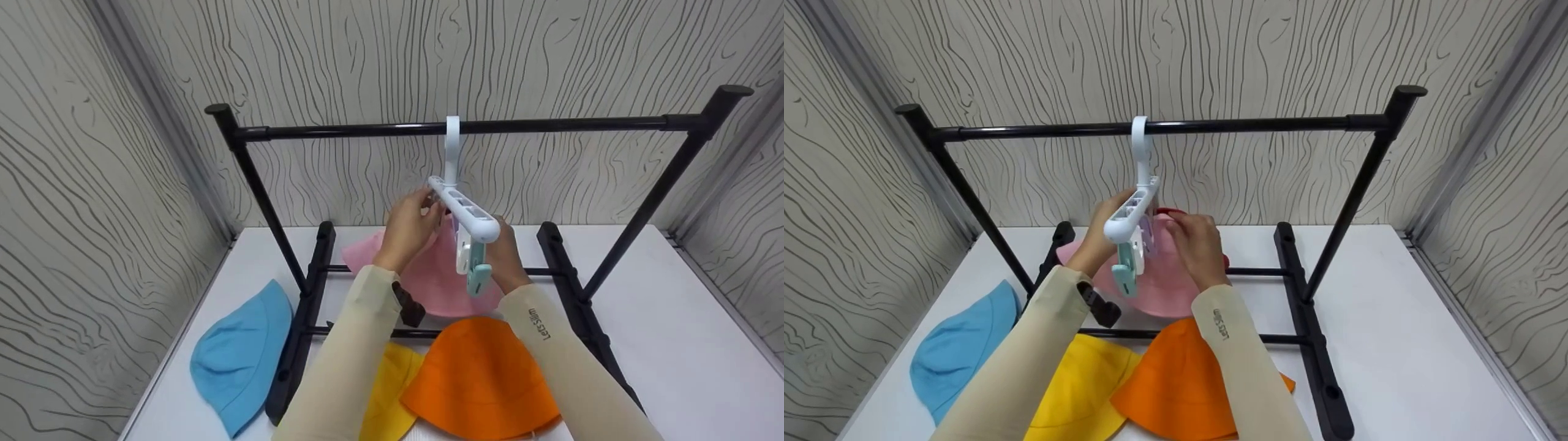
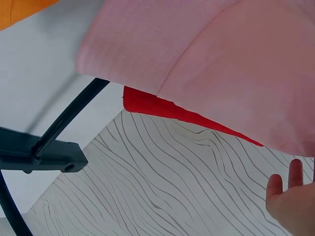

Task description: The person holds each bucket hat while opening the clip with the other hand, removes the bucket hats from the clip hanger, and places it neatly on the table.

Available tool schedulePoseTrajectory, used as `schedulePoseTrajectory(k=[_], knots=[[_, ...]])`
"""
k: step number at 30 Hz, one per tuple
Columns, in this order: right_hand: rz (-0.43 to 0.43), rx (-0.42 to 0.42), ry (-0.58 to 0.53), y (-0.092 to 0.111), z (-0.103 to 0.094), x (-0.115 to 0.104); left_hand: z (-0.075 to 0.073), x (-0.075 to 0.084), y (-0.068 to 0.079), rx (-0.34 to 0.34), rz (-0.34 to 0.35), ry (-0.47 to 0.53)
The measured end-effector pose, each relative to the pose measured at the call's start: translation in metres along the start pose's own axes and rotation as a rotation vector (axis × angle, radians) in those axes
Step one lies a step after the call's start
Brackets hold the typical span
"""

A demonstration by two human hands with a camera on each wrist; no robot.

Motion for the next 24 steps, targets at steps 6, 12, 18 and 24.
schedulePoseTrajectory(k=[6,12,18,24], knots=[[-0.003,-0.008,0.107,-0.006,0.004,0.006,0.003,-0.002,-0.003,0.000,0.011,-0.001],[0.095,-0.081,0.092,-0.006,0.012,0.011,0.014,-0.018,-0.012,-0.003,0.075,-0.011],[0.124,-0.094,0.066,-0.004,0.014,0.013,0.019,-0.024,-0.015,-0.004,0.097,-0.005],[0.140,-0.089,0.067,-0.004,0.012,0.014,0.018,-0.018,-0.015,-0.004,0.088,0.049]])
Point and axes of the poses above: each hand's wrist, its own y-axis away from the middle knuckle, its own z-axis out of the palm, x = y × z, the point moved 10 cm from there along -y, towards the middle knuckle, and after that the axes turned 4 degrees about x, right-handed, at the moved point
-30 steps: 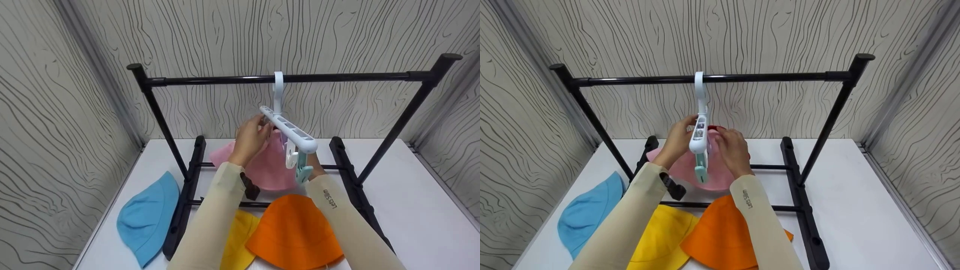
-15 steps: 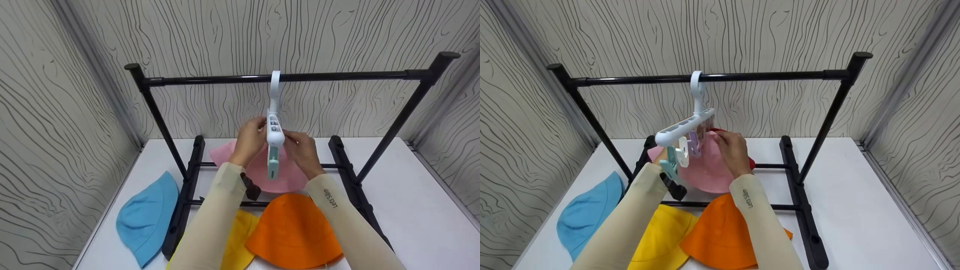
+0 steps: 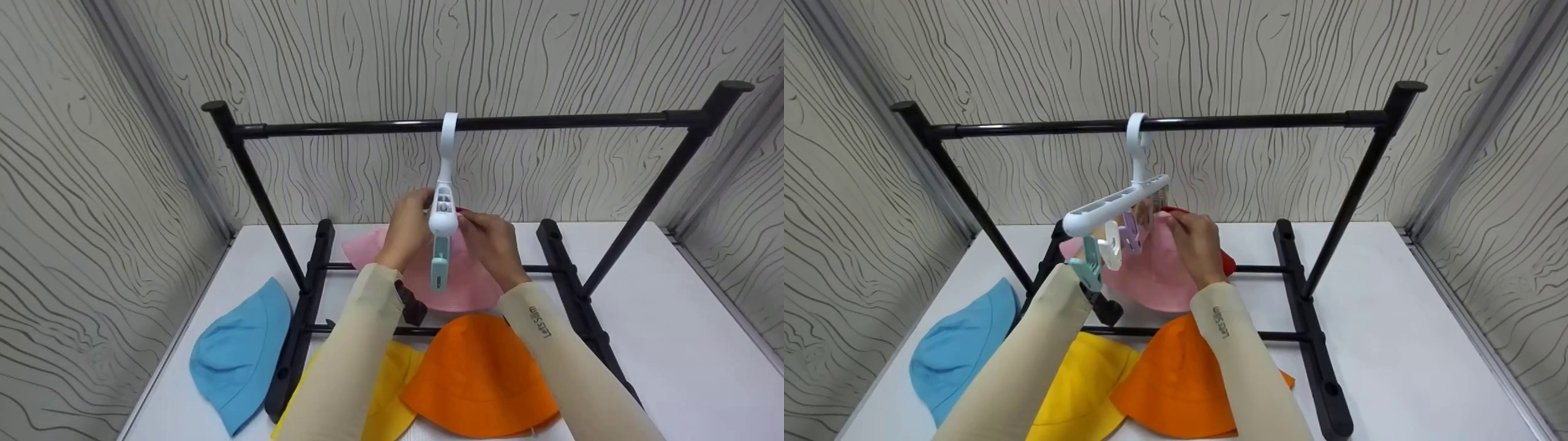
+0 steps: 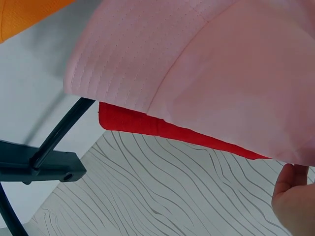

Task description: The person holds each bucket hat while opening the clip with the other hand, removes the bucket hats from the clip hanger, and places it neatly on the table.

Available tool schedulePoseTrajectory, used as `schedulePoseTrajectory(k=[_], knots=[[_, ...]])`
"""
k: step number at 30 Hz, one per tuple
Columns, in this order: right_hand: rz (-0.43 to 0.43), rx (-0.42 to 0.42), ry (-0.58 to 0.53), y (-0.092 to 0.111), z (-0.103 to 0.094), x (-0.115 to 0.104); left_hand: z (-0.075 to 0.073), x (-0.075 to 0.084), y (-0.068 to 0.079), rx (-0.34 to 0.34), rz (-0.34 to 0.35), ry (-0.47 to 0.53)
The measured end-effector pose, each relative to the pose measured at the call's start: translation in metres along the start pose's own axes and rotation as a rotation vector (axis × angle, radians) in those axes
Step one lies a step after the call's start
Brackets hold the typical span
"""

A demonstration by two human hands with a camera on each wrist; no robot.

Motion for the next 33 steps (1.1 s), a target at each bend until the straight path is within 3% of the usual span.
schedulePoseTrajectory(k=[6,12,20,26,29,33], knots=[[-0.012,0.007,-0.038,0.001,-0.002,-0.001,0.003,-0.003,0.001,-0.013,-0.039,0.002],[-0.017,0.007,-0.047,0.001,-0.002,-0.002,0.007,-0.009,-0.003,-0.016,-0.030,0.020],[0.000,-0.005,-0.018,0.003,-0.004,-0.002,0.001,0.003,-0.002,-0.004,-0.007,0.007],[-0.030,0.040,-0.018,0.002,-0.007,-0.005,-0.005,0.011,0.004,0.008,-0.009,-0.017],[-0.036,0.044,-0.031,0.002,-0.007,-0.006,0.000,0.002,0.001,0.006,-0.021,-0.002],[-0.003,0.014,-0.036,0.004,-0.004,-0.003,0.013,-0.020,-0.012,0.032,0.038,0.024]])
Point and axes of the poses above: each hand's wrist, its own y-axis away from the middle knuckle, its own z-axis out of the palm, x = y × z, the point moved 10 cm from there along -y, towards the middle knuckle, and after that the axes turned 4 degrees about x, right-handed, at the moved point
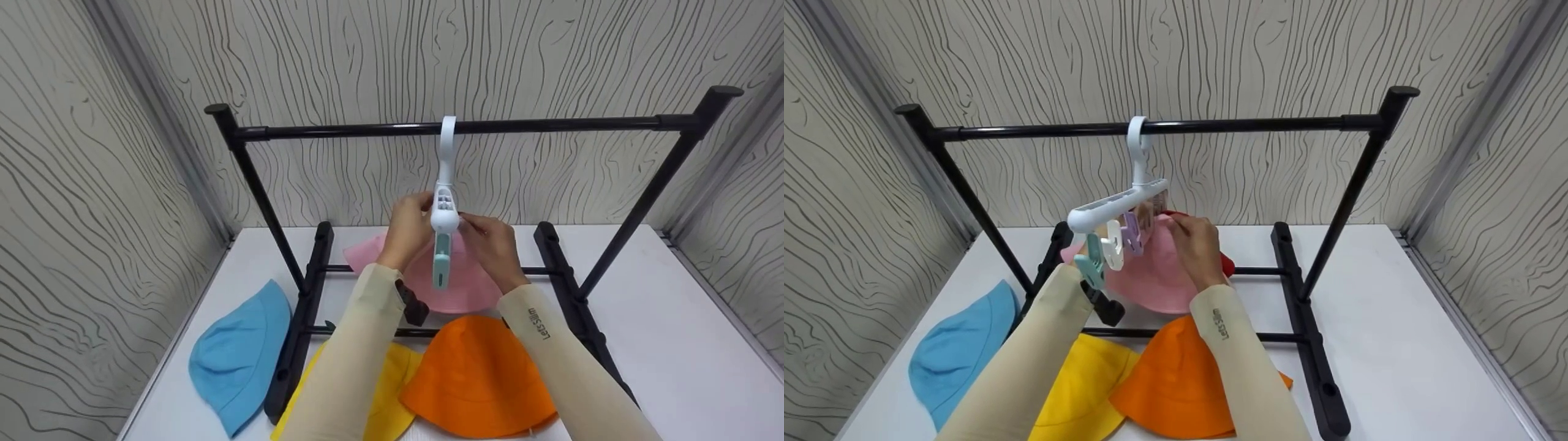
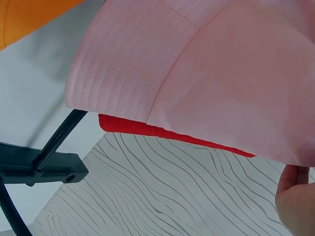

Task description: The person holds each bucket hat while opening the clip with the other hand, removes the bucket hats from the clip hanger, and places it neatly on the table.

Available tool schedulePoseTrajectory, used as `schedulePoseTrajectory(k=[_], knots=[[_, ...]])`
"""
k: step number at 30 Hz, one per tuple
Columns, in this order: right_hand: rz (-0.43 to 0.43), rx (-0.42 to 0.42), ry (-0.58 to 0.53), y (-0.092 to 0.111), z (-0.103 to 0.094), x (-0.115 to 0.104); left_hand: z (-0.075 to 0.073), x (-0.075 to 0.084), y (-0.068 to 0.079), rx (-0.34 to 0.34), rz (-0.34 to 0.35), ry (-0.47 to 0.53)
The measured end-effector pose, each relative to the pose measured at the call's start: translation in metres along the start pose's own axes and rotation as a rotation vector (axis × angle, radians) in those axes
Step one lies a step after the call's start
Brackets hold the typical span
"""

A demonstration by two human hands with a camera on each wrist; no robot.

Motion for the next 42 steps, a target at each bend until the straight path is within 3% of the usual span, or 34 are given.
schedulePoseTrajectory(k=[3,9,17,21,26,34,42], knots=[[-0.004,-0.002,-0.010,0.000,0.000,0.001,-0.001,0.001,0.001,0.006,-0.004,0.015],[-0.015,0.029,-0.021,0.001,-0.004,0.000,-0.020,0.035,0.016,0.007,-0.059,-0.003],[-0.007,0.044,0.029,0.001,-0.003,0.000,-0.027,0.040,0.019,0.041,-0.054,-0.014],[-0.029,0.042,-0.003,0.002,-0.003,-0.001,-0.028,0.039,0.019,0.060,-0.055,-0.017],[-0.047,0.038,-0.030,0.003,-0.002,-0.002,-0.022,0.027,0.011,0.097,-0.022,-0.029],[-0.019,0.016,0.037,0.003,0.001,0.002,0.006,-0.027,-0.008,0.130,-0.006,0.018],[-0.015,0.008,0.013,0.004,0.002,0.003,0.005,-0.028,-0.006,0.116,-0.014,0.083]])
Point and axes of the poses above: each hand's wrist, its own y-axis away from the middle knuckle, its own z-axis out of the palm, x = y × z, the point moved 10 cm from there along -y, towards the middle knuckle, and after that the axes turned 4 degrees about x, right-handed, at the moved point
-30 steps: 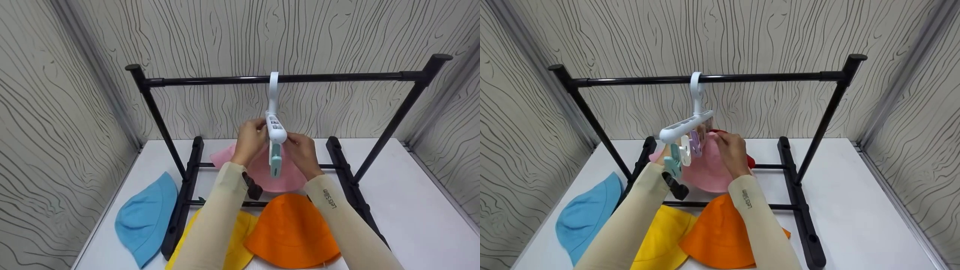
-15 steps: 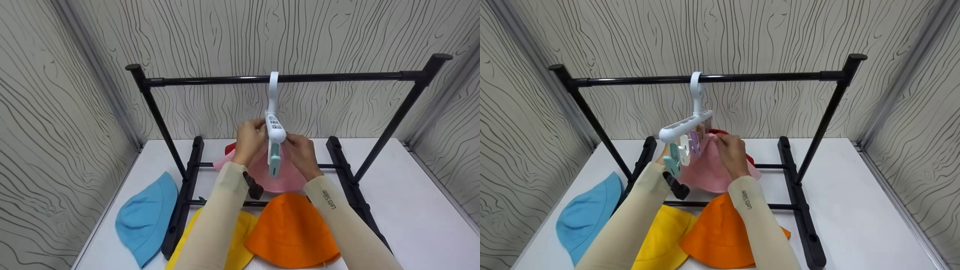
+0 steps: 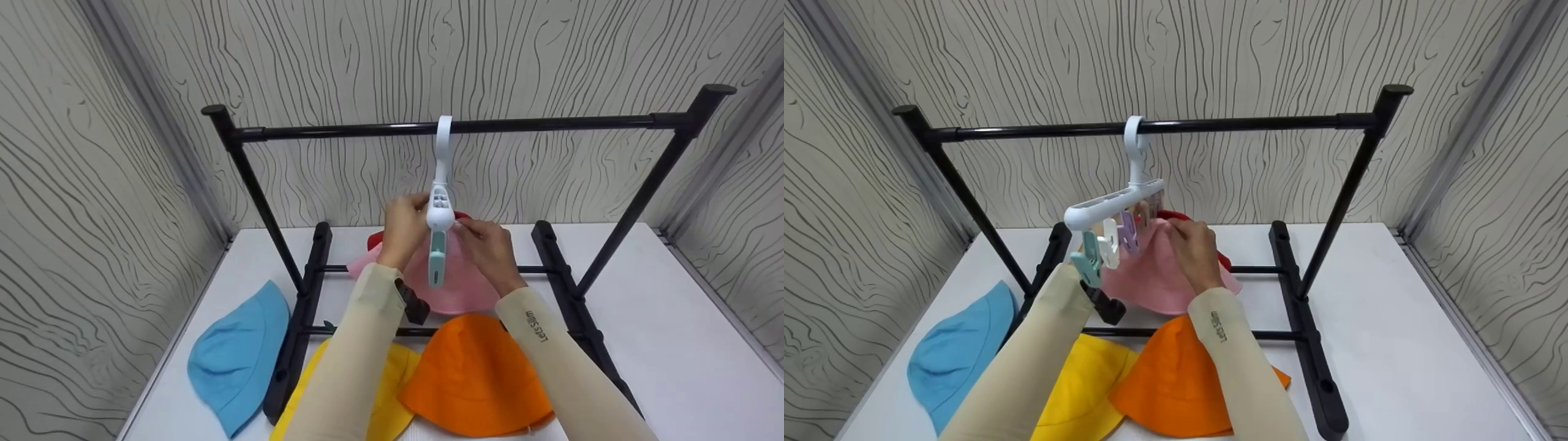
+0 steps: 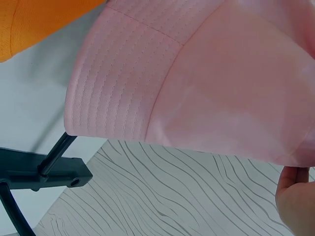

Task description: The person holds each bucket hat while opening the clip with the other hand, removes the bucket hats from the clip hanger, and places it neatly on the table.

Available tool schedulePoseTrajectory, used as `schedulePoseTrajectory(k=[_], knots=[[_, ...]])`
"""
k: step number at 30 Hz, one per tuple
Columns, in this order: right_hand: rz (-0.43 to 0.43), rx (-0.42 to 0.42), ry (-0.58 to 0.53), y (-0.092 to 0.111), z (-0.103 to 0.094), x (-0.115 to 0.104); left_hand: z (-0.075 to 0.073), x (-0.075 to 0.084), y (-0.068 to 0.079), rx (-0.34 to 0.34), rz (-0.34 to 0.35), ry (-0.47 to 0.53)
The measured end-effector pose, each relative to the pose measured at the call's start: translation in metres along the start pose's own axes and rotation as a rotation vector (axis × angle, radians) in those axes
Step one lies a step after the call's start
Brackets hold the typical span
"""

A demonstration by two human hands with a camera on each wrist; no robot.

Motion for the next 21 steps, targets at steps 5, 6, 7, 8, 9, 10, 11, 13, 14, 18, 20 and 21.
schedulePoseTrajectory(k=[5,6,7,8,9,10,11,13,14,18,20,21], knots=[[0.001,-0.008,0.000,0.001,0.002,0.001,-0.004,0.005,0.001,0.004,0.000,-0.010],[0.002,-0.012,0.001,0.001,0.002,0.002,-0.004,0.006,0.001,0.007,0.001,-0.014],[0.006,-0.014,0.000,0.001,0.002,0.002,-0.005,0.006,0.001,0.011,0.004,-0.019],[0.012,-0.017,0.002,0.002,0.002,0.003,-0.005,0.006,0.001,0.015,0.009,-0.023],[0.021,-0.018,0.004,0.002,0.002,0.003,-0.005,0.006,0.000,0.020,0.014,-0.025],[0.031,-0.019,0.008,0.003,0.002,0.004,-0.005,0.006,-0.001,0.023,0.018,-0.026],[0.038,-0.020,0.008,0.003,0.002,0.005,-0.005,0.006,-0.001,0.028,0.027,-0.027],[0.048,-0.021,0.012,0.003,0.002,0.006,-0.005,0.006,-0.002,0.030,0.037,-0.022],[0.051,-0.023,0.014,0.003,0.002,0.006,-0.006,0.008,-0.002,0.030,0.037,-0.023],[0.030,-0.028,0.013,0.004,0.004,0.006,-0.011,0.017,0.004,0.012,-0.005,-0.013],[0.024,-0.024,0.016,0.005,0.003,0.007,-0.016,0.027,0.009,0.001,-0.030,0.005],[0.019,-0.021,0.021,0.005,0.003,0.006,-0.019,0.032,0.011,-0.004,-0.045,0.021]])
Point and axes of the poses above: each hand's wrist, its own y-axis away from the middle knuckle, its own z-axis out of the palm, x = y × z, the point moved 10 cm from there along -y, towards the middle knuckle, and after that the axes turned 4 degrees about x, right-handed, at the moved point
